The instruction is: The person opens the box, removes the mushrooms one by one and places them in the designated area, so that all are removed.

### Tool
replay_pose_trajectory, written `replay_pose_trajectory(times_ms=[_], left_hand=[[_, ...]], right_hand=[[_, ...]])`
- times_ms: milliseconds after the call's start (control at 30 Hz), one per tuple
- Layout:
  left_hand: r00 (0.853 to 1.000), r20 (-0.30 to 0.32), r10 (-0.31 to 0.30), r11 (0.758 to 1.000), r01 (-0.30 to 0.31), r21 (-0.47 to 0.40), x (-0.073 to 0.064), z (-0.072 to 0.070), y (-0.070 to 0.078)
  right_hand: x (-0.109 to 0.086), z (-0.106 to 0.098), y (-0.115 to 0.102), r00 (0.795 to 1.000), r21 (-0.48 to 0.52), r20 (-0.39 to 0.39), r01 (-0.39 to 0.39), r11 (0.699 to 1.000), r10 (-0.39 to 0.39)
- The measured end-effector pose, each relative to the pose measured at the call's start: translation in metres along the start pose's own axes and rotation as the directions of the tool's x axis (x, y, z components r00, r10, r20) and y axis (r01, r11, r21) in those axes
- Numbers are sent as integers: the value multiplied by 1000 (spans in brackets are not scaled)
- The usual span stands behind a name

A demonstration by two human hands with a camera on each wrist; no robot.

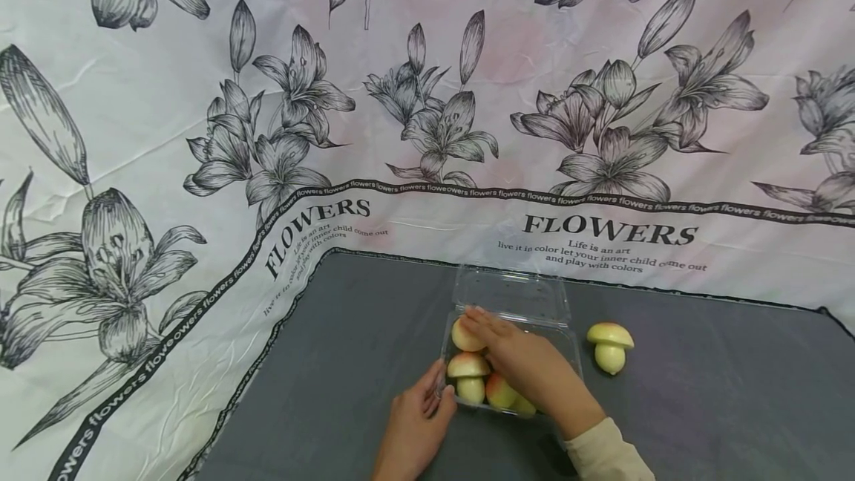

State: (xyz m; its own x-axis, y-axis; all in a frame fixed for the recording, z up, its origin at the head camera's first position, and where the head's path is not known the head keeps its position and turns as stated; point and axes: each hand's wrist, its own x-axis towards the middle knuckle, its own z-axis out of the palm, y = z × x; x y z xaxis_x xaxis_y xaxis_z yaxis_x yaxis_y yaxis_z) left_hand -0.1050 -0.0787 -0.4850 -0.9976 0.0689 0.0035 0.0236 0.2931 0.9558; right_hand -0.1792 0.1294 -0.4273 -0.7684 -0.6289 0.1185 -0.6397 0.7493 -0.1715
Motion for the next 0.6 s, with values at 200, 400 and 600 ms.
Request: replay_pose_trajectory(times_ms=[200,400,600], left_hand=[[1000,-9,8,1000,-8,3,0,-1,-1],[1000,-10,9,1000,-9,-6,-1,-1,-1],[1000,-11,17,1000,-17,-18,-1,-1,0]], right_hand=[[4,3,-1,1000,-30,-16,8,1000,-8],[6,5,0,999,-41,-47,20,999,-22],[6,6,2,999,-59,-46,25,998,-27]])
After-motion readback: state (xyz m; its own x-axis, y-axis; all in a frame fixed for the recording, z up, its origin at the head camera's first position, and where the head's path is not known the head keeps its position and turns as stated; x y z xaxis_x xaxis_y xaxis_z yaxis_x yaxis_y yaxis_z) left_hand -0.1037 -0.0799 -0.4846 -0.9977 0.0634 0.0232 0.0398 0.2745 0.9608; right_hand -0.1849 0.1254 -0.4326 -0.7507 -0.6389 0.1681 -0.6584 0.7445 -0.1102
